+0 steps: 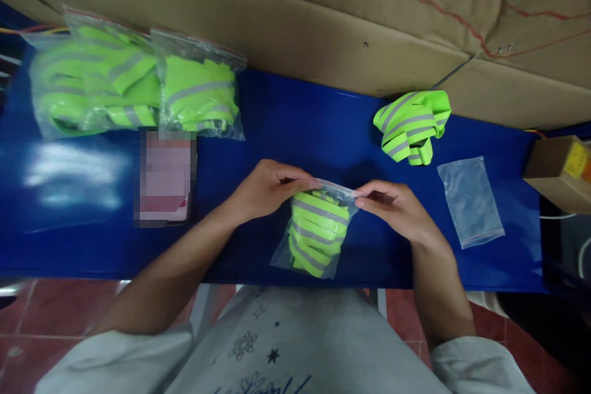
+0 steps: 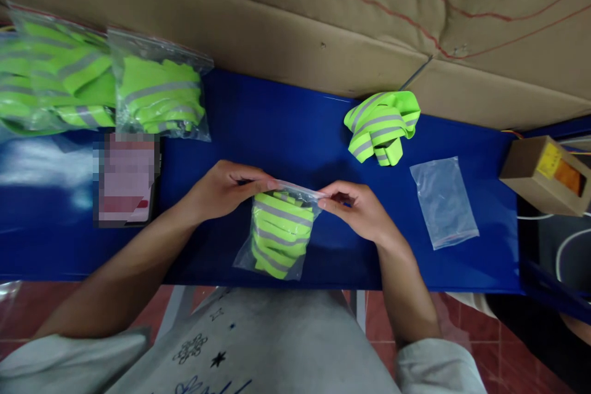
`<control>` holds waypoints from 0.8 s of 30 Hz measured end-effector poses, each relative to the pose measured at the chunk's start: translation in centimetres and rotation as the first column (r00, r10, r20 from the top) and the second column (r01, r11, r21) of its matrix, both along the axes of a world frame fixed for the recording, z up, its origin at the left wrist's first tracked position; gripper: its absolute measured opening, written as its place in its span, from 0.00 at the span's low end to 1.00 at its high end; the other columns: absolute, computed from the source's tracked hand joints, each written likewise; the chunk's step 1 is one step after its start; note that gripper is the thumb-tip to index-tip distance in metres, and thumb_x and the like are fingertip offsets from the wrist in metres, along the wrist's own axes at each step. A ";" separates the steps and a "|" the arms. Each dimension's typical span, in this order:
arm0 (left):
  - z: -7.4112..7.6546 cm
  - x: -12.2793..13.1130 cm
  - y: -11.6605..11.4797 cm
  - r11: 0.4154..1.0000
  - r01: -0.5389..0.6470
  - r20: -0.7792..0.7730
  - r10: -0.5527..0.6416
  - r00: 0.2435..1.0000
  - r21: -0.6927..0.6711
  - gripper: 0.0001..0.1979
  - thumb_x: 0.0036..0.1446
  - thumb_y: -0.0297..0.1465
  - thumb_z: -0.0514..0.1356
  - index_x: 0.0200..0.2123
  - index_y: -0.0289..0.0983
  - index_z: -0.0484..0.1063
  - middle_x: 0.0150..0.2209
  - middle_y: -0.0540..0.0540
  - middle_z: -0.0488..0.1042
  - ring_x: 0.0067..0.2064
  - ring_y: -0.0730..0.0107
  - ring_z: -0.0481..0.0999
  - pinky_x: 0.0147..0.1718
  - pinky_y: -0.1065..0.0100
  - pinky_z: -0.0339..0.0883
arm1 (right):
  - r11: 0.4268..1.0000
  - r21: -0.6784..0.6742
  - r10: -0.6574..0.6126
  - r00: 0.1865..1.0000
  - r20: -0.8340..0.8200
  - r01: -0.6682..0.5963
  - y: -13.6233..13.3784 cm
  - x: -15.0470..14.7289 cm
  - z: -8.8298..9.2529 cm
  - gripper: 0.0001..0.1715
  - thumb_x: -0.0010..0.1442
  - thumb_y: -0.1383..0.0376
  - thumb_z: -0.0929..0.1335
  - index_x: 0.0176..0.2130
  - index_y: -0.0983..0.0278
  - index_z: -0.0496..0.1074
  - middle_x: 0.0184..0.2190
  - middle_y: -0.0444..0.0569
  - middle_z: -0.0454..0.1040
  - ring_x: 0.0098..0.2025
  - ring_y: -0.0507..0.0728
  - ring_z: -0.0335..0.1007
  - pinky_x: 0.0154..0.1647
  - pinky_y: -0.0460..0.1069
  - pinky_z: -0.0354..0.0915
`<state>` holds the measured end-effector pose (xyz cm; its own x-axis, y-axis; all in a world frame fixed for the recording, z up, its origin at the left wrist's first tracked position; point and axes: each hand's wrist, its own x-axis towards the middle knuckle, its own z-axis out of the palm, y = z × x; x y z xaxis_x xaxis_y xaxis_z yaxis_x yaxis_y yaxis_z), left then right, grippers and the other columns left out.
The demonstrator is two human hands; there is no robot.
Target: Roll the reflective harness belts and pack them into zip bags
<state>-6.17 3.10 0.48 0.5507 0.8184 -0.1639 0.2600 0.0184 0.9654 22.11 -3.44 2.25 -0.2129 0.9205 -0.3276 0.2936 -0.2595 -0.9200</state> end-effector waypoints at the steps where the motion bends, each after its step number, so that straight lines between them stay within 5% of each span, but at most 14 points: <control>1: 0.0 -0.1 0.1 1.000 0.024 -0.014 -0.024 1.000 -0.009 0.16 0.63 0.45 0.65 0.40 0.40 0.86 0.38 0.47 0.85 0.37 0.66 0.83 0.35 0.72 0.73 | 1.000 -0.012 -0.001 1.000 0.008 0.001 0.0 0.2 0.1 0.15 0.60 0.53 0.76 0.39 0.61 0.82 0.35 0.47 0.83 0.34 0.54 0.76 0.36 0.48 0.69; 7: 0.2 -1.5 1.2 0.960 0.281 -0.079 -0.281 0.956 -0.017 0.17 0.67 0.44 0.60 0.46 0.43 0.84 0.38 0.51 0.84 0.35 0.70 0.80 0.33 0.75 0.69 | 0.996 0.070 -0.055 0.993 0.101 0.048 0.0 0.5 0.3 0.14 0.60 0.53 0.76 0.35 0.62 0.81 0.32 0.46 0.81 0.32 0.53 0.73 0.34 0.47 0.65; 11: 0.1 -1.7 1.5 0.970 0.243 -0.099 -0.241 0.966 0.012 0.18 0.67 0.45 0.60 0.41 0.40 0.85 0.29 0.51 0.80 0.27 0.76 0.72 0.24 0.77 0.60 | 0.994 0.101 -0.061 0.992 0.111 0.050 0.1 0.0 0.1 0.14 0.60 0.54 0.76 0.34 0.62 0.80 0.31 0.46 0.80 0.32 0.52 0.73 0.33 0.47 0.65; 17: 0.4 -1.5 1.7 0.980 0.145 0.011 -0.145 0.989 -0.139 0.21 0.64 0.46 0.62 0.52 0.40 0.82 0.34 0.47 0.83 0.29 0.73 0.75 0.30 0.73 0.72 | 0.982 0.074 -0.173 0.984 -0.040 0.176 0.3 -0.5 -0.4 0.17 0.58 0.51 0.77 0.38 0.62 0.80 0.28 0.45 0.79 0.28 0.52 0.74 0.29 0.47 0.69; 21: 0.5 -0.1 0.4 0.965 0.054 0.161 -0.012 0.987 -0.259 0.38 0.59 0.45 0.68 0.69 0.38 0.65 0.44 0.40 0.82 0.37 0.67 0.80 0.35 0.69 0.77 | 0.945 0.036 -0.309 0.924 -0.225 0.325 0.4 -0.8 -0.6 0.21 0.58 0.48 0.76 0.40 0.61 0.78 0.28 0.44 0.79 0.28 0.53 0.77 0.31 0.49 0.77; 24: 0.2 1.2 -1.0 0.978 -0.017 0.168 0.053 0.984 -0.210 0.56 0.52 0.41 0.75 0.75 0.42 0.46 0.49 0.39 0.80 0.45 0.62 0.82 0.39 0.68 0.78 | 0.935 0.081 -0.311 0.907 -0.284 0.346 0.3 -1.1 -0.4 0.22 0.59 0.47 0.75 0.43 0.60 0.78 0.32 0.44 0.79 0.33 0.54 0.80 0.37 0.51 0.80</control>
